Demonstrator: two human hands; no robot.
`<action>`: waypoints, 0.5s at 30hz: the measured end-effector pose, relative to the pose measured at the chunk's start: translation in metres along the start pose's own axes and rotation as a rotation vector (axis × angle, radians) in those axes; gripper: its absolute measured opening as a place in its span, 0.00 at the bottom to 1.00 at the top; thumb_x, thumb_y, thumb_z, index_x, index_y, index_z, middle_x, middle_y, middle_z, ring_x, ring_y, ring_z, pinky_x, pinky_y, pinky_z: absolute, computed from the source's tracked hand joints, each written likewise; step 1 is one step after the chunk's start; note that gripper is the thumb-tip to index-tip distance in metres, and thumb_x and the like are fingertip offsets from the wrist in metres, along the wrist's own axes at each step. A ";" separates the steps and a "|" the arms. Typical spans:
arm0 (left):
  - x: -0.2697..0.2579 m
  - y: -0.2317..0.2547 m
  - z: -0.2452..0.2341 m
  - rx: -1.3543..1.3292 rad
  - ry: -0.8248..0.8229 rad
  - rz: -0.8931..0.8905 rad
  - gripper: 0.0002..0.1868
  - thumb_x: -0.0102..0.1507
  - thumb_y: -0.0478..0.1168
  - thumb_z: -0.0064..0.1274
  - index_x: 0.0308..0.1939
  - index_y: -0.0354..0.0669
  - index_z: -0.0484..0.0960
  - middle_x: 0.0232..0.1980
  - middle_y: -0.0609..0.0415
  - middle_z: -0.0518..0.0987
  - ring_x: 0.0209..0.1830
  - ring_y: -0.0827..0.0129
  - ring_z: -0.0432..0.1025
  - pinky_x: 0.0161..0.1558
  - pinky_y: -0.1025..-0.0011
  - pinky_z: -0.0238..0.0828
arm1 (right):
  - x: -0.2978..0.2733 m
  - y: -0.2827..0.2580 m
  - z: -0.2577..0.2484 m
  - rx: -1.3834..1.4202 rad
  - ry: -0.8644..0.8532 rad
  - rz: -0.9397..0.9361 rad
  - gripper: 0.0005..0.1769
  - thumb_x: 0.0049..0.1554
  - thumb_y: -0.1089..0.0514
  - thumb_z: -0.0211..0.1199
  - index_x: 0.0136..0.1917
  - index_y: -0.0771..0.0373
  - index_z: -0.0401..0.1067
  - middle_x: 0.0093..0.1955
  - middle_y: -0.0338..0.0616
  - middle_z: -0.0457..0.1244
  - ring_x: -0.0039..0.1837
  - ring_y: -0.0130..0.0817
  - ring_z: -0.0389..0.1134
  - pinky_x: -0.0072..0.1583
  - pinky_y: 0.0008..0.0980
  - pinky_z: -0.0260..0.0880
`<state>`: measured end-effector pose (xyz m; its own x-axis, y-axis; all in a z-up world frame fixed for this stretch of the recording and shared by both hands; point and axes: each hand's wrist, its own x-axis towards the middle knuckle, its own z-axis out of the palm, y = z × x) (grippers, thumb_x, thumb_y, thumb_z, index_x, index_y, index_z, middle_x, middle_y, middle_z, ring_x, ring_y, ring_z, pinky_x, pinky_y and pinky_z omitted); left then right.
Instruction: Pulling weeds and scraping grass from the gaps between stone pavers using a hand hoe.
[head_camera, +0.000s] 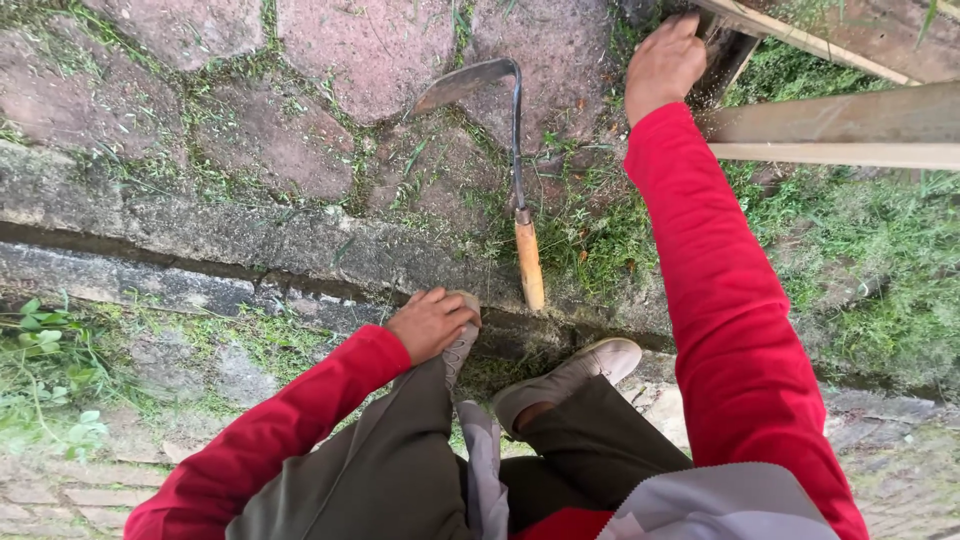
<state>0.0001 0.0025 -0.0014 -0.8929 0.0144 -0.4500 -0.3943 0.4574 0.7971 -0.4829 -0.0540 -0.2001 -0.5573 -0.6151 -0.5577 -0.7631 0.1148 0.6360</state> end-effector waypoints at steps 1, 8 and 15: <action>0.000 0.001 -0.001 0.010 0.002 -0.001 0.12 0.67 0.46 0.48 0.54 0.60 0.78 0.50 0.59 0.73 0.54 0.60 0.66 0.53 0.56 0.64 | -0.001 0.001 -0.001 -0.118 0.061 -0.002 0.27 0.64 0.50 0.52 0.70 0.71 0.63 0.55 0.52 0.63 0.47 0.38 0.61 0.34 0.38 0.58; -0.001 0.001 0.001 0.048 0.027 0.011 0.12 0.67 0.46 0.49 0.55 0.61 0.78 0.49 0.59 0.72 0.53 0.60 0.66 0.52 0.56 0.65 | 0.028 0.002 0.044 0.016 -0.093 -0.044 0.21 0.71 0.51 0.48 0.57 0.73 0.70 0.41 0.45 0.64 0.40 0.33 0.62 0.38 0.38 0.57; -0.001 -0.002 0.006 0.051 0.020 0.002 0.11 0.68 0.45 0.48 0.54 0.61 0.78 0.49 0.59 0.72 0.53 0.61 0.66 0.54 0.56 0.64 | 0.009 0.001 0.053 0.000 0.238 -0.077 0.14 0.67 0.51 0.47 0.52 0.60 0.70 0.39 0.40 0.61 0.36 0.35 0.57 0.40 0.39 0.56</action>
<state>0.0027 0.0074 -0.0048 -0.8981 -0.0021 -0.4397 -0.3813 0.5019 0.7763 -0.5055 -0.0181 -0.2323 -0.4051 -0.7883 -0.4632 -0.8002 0.0606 0.5967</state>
